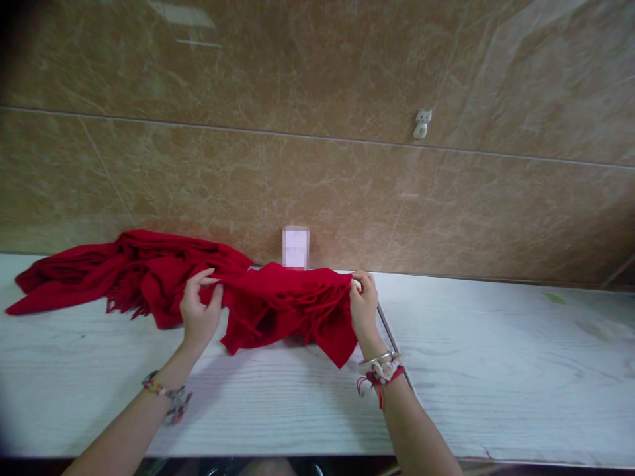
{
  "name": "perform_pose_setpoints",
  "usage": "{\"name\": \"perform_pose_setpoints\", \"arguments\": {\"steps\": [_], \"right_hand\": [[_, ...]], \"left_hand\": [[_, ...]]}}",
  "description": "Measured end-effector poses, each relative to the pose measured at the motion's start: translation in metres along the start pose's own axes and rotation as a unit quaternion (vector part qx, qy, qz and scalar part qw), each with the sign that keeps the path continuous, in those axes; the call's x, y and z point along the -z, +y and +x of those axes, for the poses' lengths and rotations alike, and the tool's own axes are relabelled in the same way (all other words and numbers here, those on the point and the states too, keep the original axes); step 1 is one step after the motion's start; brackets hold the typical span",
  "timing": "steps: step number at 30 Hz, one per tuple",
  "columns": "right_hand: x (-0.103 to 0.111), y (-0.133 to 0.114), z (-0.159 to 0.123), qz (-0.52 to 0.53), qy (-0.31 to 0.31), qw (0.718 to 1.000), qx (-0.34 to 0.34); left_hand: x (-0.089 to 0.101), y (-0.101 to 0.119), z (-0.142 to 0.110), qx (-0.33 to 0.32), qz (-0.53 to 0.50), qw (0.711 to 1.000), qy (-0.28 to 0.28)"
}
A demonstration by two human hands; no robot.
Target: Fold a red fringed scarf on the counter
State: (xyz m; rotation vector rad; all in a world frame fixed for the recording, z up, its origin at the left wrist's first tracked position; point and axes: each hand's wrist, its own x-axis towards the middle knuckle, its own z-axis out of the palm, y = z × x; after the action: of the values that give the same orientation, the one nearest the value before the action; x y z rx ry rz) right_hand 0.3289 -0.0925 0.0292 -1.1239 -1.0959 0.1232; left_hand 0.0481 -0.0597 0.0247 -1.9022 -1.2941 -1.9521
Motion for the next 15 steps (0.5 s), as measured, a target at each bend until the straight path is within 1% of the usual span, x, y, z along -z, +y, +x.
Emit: {"name": "perform_pose_setpoints", "arguments": {"steps": [2,4,5,7,9,11,12,13,14,15], "right_hand": [[-0.003,0.008,0.000,0.069,-0.006,0.993,-0.091],[-0.005,0.014,0.000,0.126,-0.026,0.979,-0.156],[-0.005,0.016,0.000,0.141,-0.032,0.974,-0.176],[-0.003,0.020,0.002,0.139,-0.019,0.972,-0.190],[0.001,0.020,0.005,0.111,0.014,0.977,-0.179],[0.003,0.016,0.007,0.068,0.023,0.987,-0.144],[0.004,0.012,0.007,0.041,0.009,0.993,-0.113],[0.004,0.006,0.006,0.008,-0.021,0.997,-0.071],[0.004,0.000,0.003,-0.029,-0.063,0.997,-0.018],[0.003,-0.006,0.000,-0.069,-0.114,0.990,0.039]], "left_hand": [[-0.002,-0.002,0.001,0.034,-0.017,0.999,-0.034],[-0.004,-0.001,0.000,0.040,-0.034,0.995,-0.089],[-0.006,-0.001,-0.001,0.036,-0.042,0.991,-0.119],[-0.008,0.001,-0.004,0.022,-0.055,0.984,-0.168],[-0.009,0.001,-0.005,0.018,-0.072,0.979,-0.188],[-0.008,-0.001,-0.005,0.032,-0.104,0.978,-0.178],[-0.008,-0.002,-0.004,0.044,-0.124,0.977,-0.167],[-0.007,-0.004,-0.003,0.057,-0.147,0.975,-0.157],[-0.007,-0.006,-0.003,0.069,-0.169,0.972,-0.151],[-0.006,-0.007,-0.002,0.080,-0.190,0.967,-0.152]]}}
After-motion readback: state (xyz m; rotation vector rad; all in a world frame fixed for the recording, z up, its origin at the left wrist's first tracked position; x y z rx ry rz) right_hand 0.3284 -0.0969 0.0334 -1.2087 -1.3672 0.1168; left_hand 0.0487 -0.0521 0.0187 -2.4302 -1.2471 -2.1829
